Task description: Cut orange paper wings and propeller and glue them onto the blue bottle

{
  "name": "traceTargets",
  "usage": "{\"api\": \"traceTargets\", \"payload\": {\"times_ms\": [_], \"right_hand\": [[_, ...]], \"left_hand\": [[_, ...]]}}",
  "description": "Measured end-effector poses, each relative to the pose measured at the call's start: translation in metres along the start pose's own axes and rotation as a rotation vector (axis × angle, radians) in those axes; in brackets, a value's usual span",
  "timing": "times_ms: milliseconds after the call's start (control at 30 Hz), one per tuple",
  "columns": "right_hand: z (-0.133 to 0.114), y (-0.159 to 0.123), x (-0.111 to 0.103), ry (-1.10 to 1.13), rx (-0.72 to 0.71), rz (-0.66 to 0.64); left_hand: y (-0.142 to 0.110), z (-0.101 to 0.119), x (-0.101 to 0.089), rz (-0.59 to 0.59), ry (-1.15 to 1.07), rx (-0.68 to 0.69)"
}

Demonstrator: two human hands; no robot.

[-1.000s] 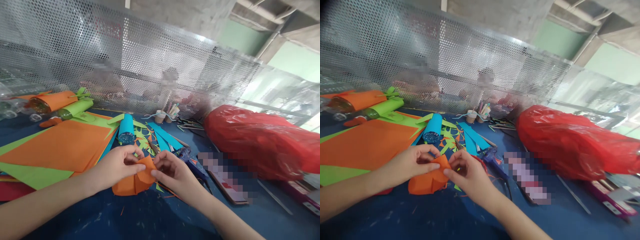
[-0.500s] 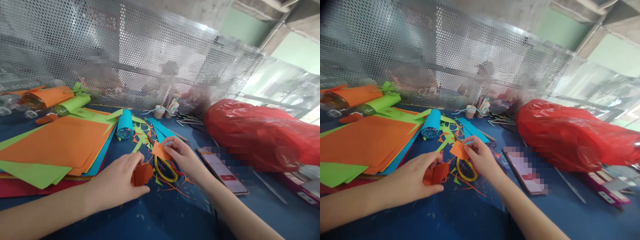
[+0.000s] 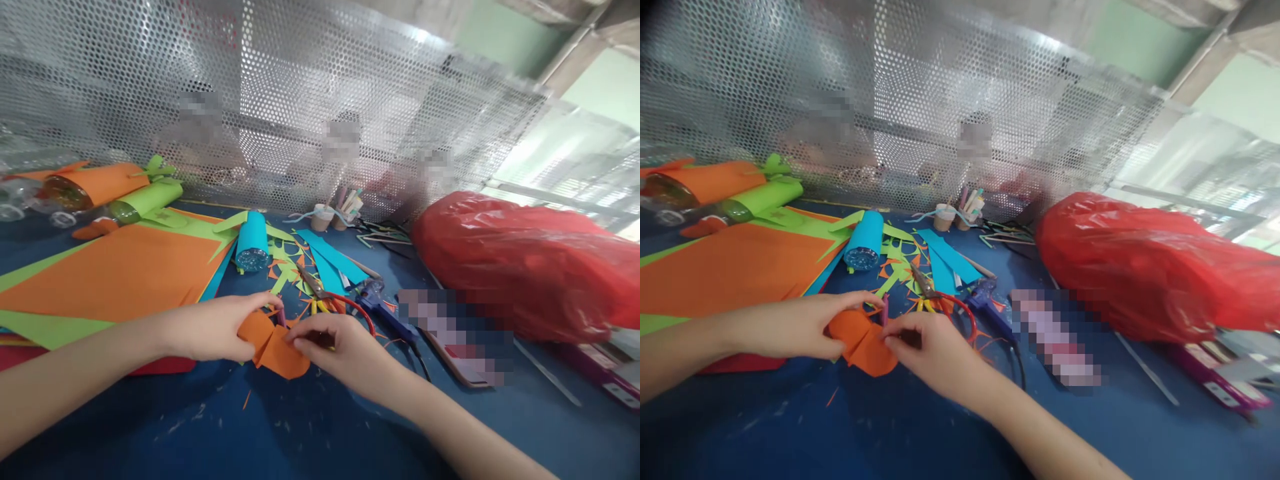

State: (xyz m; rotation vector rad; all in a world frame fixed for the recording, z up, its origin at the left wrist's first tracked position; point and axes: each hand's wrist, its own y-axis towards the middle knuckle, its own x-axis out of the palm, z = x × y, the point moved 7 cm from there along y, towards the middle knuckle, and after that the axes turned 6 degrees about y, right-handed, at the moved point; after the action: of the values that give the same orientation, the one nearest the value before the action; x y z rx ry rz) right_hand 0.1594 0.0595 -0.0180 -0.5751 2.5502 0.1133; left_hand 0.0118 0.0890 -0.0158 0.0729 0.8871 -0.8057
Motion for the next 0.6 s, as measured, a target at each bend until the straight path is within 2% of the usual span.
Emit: {"api": "traceTargets", "payload": {"times_ms": [233, 467, 600], "right_hand": [[-0.001, -0.004, 0.007, -0.047, 0.055, -0.014], [0.002, -0.012, 0.015, 0.077, 0.167, -0.048], [-0.001, -0.014, 0.018, 0.094, 0.175, -0.091]], "left_hand": [[0.006, -0.006, 0.004, -0.031, -0.004, -0.021], [0.006, 0.002, 0.001, 0.032, 0.077, 0.071], [0.008, -0.001, 0.005, 0.061, 0.077, 0.057]]}}
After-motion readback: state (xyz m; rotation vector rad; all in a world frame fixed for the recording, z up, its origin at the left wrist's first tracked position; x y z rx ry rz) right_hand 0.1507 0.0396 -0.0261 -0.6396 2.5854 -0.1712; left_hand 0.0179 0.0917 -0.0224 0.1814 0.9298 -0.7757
